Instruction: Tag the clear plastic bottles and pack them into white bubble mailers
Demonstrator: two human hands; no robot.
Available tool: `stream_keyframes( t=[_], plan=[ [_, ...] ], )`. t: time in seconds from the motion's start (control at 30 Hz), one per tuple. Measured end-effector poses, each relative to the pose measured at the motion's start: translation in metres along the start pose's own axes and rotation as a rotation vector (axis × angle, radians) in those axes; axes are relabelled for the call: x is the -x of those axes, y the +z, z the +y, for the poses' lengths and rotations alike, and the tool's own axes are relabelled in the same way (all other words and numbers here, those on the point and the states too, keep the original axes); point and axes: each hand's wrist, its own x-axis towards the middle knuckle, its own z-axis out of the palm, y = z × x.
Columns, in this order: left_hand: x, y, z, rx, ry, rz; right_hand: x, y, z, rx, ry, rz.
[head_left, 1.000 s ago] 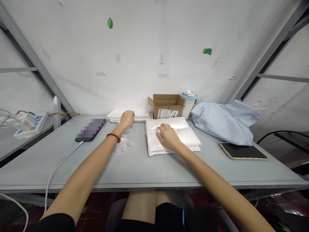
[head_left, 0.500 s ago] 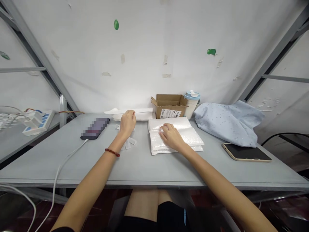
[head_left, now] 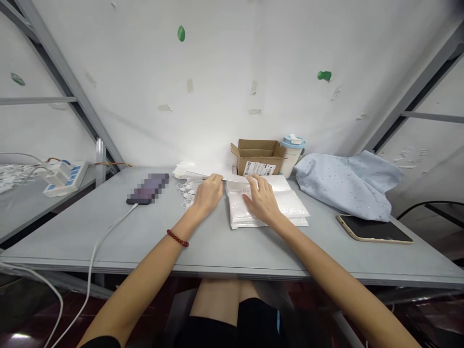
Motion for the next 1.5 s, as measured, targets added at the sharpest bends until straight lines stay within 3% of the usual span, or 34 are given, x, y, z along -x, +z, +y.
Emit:
stream_keyframes(
  t=[0.2,0.37,0.47,0.57,0.7,0.87,0.97,1.1,1.2,1.5],
  plan=[
    [0.011,0.006,0.02,0.074,0.232,-0.083,0.0,-0.001,-0.001,0.176,-0.089,-0.006],
    [0.021,0.014,0.036,0.202,0.465,-0.12,0.001,-0.002,-0.002,0.23,-0.029,-0.129],
    [0.022,0.015,0.039,0.249,0.494,-0.09,0.0,-0.004,-0.002,0.191,-0.014,-0.206],
    [0.018,0.012,0.033,0.251,0.407,-0.031,-0.001,-0.005,-0.002,0.174,-0.027,-0.28],
    [0.008,0.004,0.017,0.195,0.177,0.085,-0.001,-0.006,-0.002,0.191,-0.043,-0.302],
    [-0.005,-0.007,-0.019,0.113,-0.166,0.211,0.0,-0.005,0.002,0.219,-0.043,-0.274],
    [-0.012,-0.011,-0.04,0.202,-0.323,0.239,-0.001,-0.005,0.006,0.245,-0.051,-0.232],
    [-0.015,-0.013,-0.051,0.76,-0.575,0.042,-0.002,-0.007,0.01,0.254,-0.067,-0.216],
    [-0.014,-0.014,-0.046,1.081,-0.651,-0.108,-0.003,-0.009,0.01,0.229,-0.086,-0.207],
    [-0.01,-0.013,-0.029,1.227,-0.626,-0.315,-0.002,-0.015,0.002,0.114,-0.15,-0.226]
  ],
)
